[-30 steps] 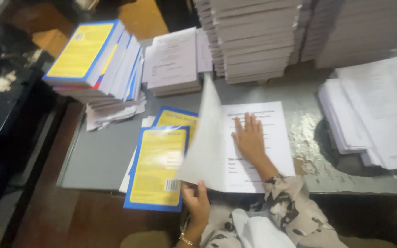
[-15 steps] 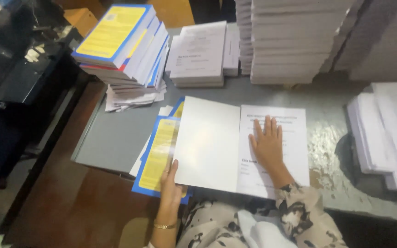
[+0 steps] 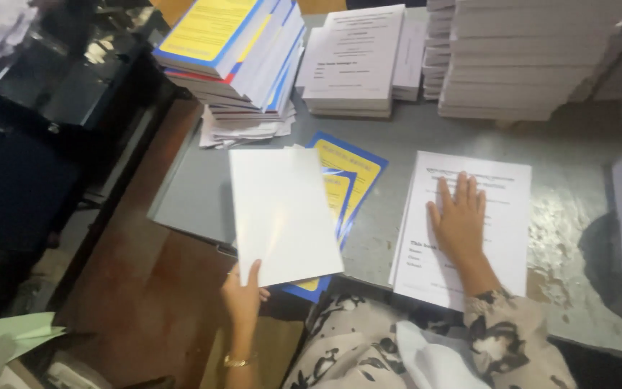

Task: Assembling manuals by collating printed covers with internal pages and stacking the finished sets.

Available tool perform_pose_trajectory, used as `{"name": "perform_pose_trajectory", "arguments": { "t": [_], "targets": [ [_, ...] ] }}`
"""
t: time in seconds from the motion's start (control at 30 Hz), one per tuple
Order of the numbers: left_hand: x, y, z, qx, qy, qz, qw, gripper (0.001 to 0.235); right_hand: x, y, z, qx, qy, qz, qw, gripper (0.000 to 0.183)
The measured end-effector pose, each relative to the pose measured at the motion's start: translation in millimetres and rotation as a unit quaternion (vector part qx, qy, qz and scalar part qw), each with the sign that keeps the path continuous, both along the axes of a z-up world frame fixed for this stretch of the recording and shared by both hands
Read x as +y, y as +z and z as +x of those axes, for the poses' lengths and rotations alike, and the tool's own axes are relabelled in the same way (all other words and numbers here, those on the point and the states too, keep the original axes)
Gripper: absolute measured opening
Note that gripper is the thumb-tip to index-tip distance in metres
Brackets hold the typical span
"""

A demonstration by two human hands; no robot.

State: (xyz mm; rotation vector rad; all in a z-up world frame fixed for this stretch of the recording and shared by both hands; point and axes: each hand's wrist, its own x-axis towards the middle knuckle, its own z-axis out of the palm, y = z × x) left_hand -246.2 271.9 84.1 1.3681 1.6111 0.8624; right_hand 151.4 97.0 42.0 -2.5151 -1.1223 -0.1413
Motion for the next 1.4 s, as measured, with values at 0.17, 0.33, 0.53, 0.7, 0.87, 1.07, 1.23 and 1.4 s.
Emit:
{"name": "perform_pose_trajectory", "arguments": {
  "t": [0.17, 0.33, 0.53, 0.7, 0.87, 1.07, 1.23, 1.4],
  "targets": [
    [9.4, 50.4, -49.3, 0.099, -0.02, 0.307, 0.946, 0.034, -0.2, -5.1, 3.7, 0.018, 0.013, 0.008, 1.0, 0.058],
    [-6.3, 135.1, -32.1, 0.106, -0.13, 0.552, 0.817, 0.022, -4.2, 0.9, 12.9, 0.08, 0.044, 0.002, 0.996, 0.061],
    [-10.0, 61.2, 42.0, 0.114, -0.331, 0.514, 0.783, 0.03, -50.9, 76.6, -65.2, 0.382, 0.073, -0.026, 0.921, 0.078],
    [-27.9, 7.6, 71.9, 0.289, -0.448, 0.194, 0.824, 0.059, -100.8, -27.4, -91.0, -0.051, 0.215, 0.005, 0.975, 0.109],
    [-36.5, -0.4, 69.6, 0.159, -0.495, 0.185, 0.834, 0.071, -116.1, -15.9, -81.5, -0.009, 0.285, 0.067, 0.956, 0.084],
    [-65.7, 12.0, 89.8, -0.129, -0.486, -0.119, 0.856, 0.048, -100.6, -37.9, -76.0, -0.053, 0.23, 0.012, 0.972, 0.059],
    [-89.5, -10.3, 102.2, -0.122, -0.524, -0.307, 0.785, 0.085, -107.1, 10.7, -81.8, 0.011, 0.257, 0.054, 0.965, 0.054],
    [-129.7, -25.1, 114.9, -0.118, -0.491, -0.424, 0.752, 0.077, -152.9, 13.2, -97.4, 0.055, 0.29, -0.002, 0.955, 0.06]
  ]
}}
